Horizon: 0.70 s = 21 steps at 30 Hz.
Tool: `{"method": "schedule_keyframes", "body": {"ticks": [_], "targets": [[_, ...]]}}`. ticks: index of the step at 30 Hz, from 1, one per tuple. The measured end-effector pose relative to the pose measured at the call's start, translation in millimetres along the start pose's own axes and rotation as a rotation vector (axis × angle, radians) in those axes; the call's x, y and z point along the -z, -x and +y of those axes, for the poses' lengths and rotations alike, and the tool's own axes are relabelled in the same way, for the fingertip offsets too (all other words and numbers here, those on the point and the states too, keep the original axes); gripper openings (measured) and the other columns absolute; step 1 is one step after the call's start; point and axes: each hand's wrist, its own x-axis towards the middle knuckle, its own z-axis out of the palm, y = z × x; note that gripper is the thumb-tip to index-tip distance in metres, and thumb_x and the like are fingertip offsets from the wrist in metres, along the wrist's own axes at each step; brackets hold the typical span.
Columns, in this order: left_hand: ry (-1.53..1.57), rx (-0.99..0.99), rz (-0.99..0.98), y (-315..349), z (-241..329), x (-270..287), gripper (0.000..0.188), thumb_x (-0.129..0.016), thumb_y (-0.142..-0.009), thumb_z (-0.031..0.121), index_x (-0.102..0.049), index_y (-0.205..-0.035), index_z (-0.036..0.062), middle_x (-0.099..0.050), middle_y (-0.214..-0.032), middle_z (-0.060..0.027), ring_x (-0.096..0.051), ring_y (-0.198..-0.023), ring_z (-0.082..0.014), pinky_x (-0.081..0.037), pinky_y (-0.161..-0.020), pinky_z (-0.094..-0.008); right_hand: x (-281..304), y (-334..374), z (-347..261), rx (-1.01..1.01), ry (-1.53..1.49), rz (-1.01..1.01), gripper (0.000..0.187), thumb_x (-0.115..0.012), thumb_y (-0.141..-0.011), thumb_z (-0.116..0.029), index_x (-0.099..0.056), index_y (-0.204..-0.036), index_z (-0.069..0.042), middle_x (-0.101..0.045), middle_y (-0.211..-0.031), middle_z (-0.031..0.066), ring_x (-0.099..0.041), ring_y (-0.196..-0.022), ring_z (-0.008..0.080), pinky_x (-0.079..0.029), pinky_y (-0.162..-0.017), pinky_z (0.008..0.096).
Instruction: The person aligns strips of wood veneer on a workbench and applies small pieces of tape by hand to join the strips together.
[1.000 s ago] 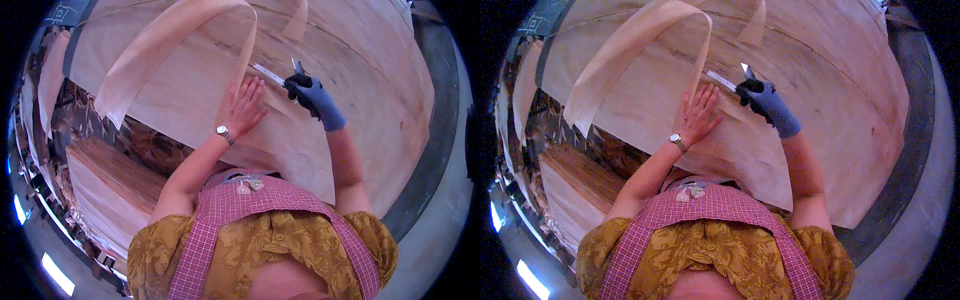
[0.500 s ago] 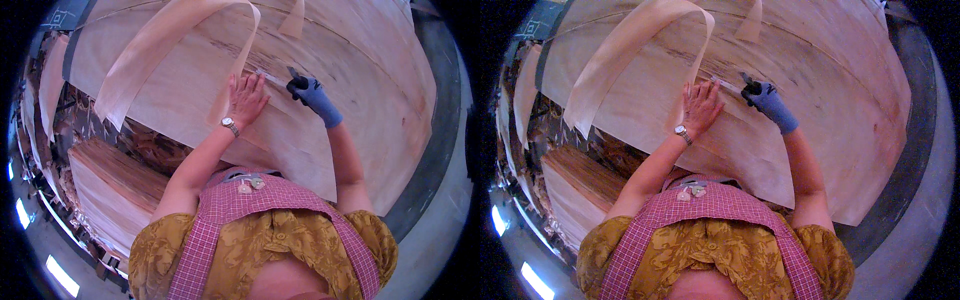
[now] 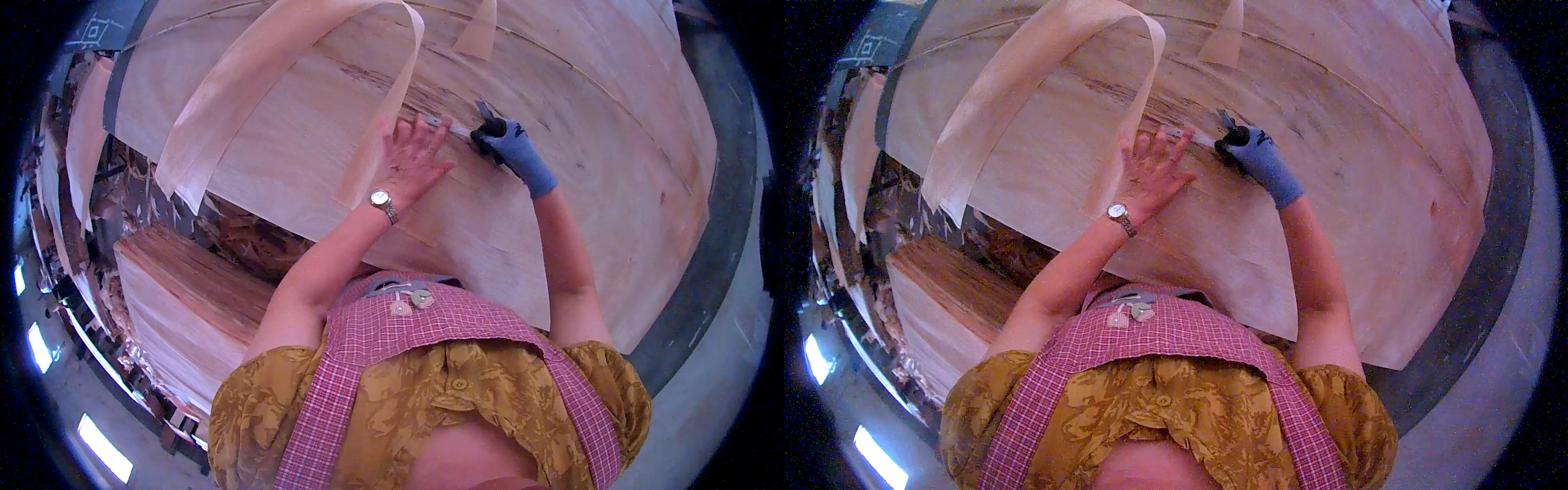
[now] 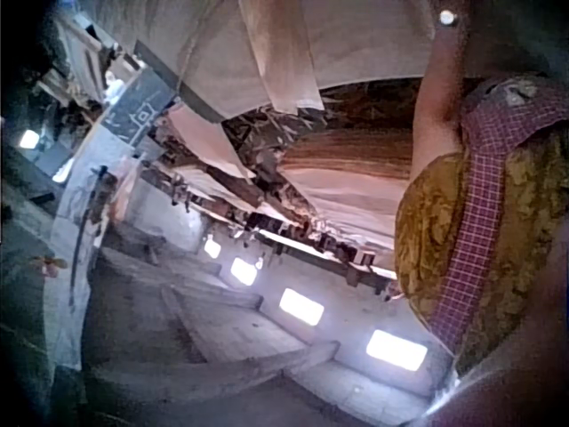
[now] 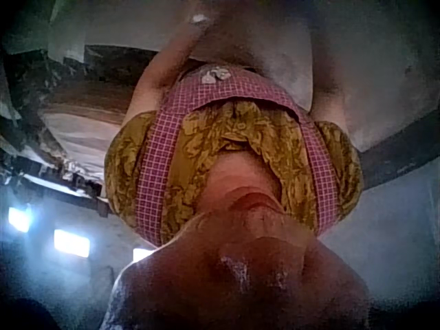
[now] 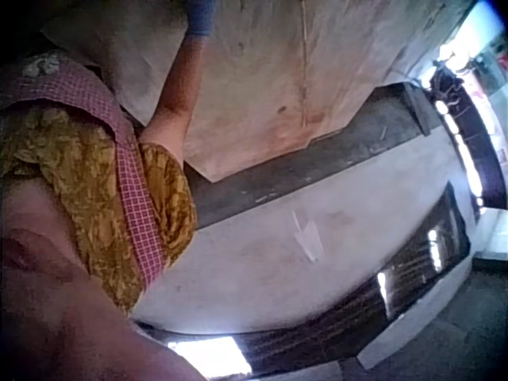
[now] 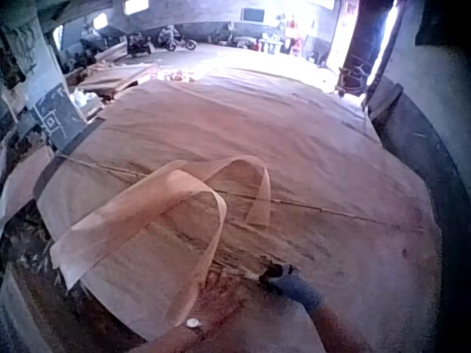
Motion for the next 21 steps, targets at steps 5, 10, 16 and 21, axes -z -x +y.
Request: {"method": "schedule_keyframes", "body": {"ticks": [5,10,16,21], "targets": [[-0.107,-0.011,-0.08,-7.7,6.1,-2.4,0.079,-0.063,-0.08,0.055,-0.034,-0.147,0.0248,-0.046,-0.131,-0.0175,-0.043,-0.116,-0.0385,-0.013,-0.107,-0.07,-5.2,17.0,-8.2,-0.04,-0.156,-0.002,0.02,-0.064,-0.087,-0.02,-0.066,-0.089,-0.001,-0.063,-0.07,0.0007,-0.055,-0.06,0.0083,-0.045,-0.055,0.0271],[-0.079,-0.01,-0.106,-11.3,6.6,0.1,0.077,-0.062,-0.08,0.056,-0.036,-0.146,0.0249,-0.048,-0.129,-0.0177,-0.042,-0.117,-0.0404,-0.012,-0.107,-0.07,-38.9,39.2,-12.7,-0.062,-0.097,0.241,0.019,-0.061,-0.089,-0.021,-0.065,-0.086,-0.003,-0.063,-0.067,0.0029,-0.056,-0.057,0.0102,-0.044,-0.051,0.0282],[-0.097,0.0,-0.032,-7.3,7.9,-7.8,0.078,-0.066,-0.078,0.051,-0.036,-0.146,0.0254,-0.049,-0.127,-0.0146,-0.044,-0.116,-0.0352,-0.018,-0.106,-0.0671,-43.5,60.6,-14.8,-0.131,-0.29,0.325,0.02,-0.062,-0.091,-0.022,-0.066,-0.103,-0.005,-0.065,-0.07,0.0042,-0.055,-0.054,0.0094,-0.042,-0.048,0.0248],[0.222,0.175,0.047,-17.8,-4.0,21.4,0.07,-0.06,-0.084,0.03,-0.033,-0.147,0.0177,-0.053,-0.125,-0.011,-0.048,-0.112,-0.0285,-0.031,-0.099,-0.0517,-52.9,18.6,-37.0,0.048,-0.585,0.288,0.022,-0.064,-0.091,-0.023,-0.063,-0.107,-0.007,-0.066,-0.076,0.0027,-0.049,-0.052,0.0059,-0.039,-0.046,0.0219]]}}
